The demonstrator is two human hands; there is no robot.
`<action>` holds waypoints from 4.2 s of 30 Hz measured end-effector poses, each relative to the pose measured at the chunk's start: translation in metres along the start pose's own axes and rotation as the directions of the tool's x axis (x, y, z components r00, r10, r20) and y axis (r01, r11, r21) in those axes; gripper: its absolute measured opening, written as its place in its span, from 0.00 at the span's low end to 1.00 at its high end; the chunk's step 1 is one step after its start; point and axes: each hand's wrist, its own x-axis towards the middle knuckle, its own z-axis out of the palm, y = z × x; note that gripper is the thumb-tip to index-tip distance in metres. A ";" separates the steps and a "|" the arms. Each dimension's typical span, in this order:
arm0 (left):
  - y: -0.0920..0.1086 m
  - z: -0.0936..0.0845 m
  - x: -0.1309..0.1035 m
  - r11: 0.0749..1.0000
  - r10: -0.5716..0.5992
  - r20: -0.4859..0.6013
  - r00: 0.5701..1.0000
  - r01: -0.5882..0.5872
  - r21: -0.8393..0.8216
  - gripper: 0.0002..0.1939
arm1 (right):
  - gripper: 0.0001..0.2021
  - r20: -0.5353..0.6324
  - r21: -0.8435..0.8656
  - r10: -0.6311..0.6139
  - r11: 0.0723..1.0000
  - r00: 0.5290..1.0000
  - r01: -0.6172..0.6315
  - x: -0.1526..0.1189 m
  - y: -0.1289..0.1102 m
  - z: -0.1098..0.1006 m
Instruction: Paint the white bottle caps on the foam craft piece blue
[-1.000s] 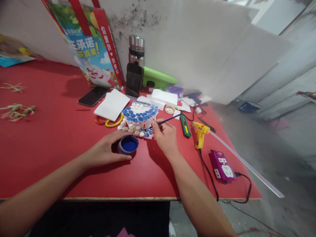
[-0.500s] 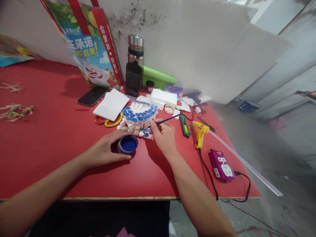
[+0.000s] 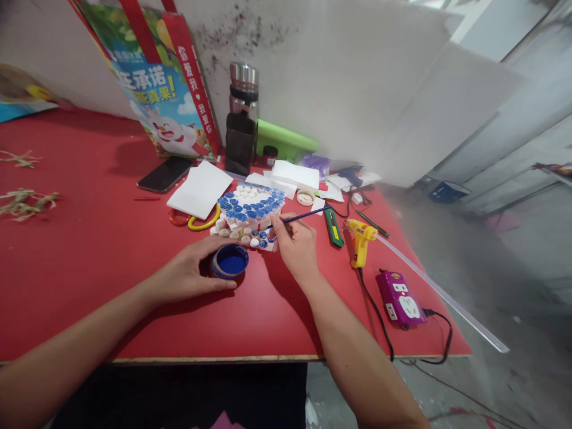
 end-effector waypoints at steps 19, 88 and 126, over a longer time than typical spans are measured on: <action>-0.002 0.002 0.000 1.000 -0.012 -0.001 1.000 0.012 -0.013 0.37 | 0.25 0.022 -0.029 0.028 0.999 0.999 -0.027 -0.001 -0.002 0.002; 0.000 0.002 -0.001 0.999 -0.045 0.005 0.999 0.045 0.004 0.37 | 0.12 0.153 -0.304 -0.255 0.907 0.955 0.291 -0.001 -0.001 -0.006; 0.000 0.002 0.000 1.000 -0.021 -0.006 1.000 0.021 -0.010 0.36 | 0.14 0.069 -0.348 -0.250 0.902 0.966 0.258 -0.002 -0.004 -0.007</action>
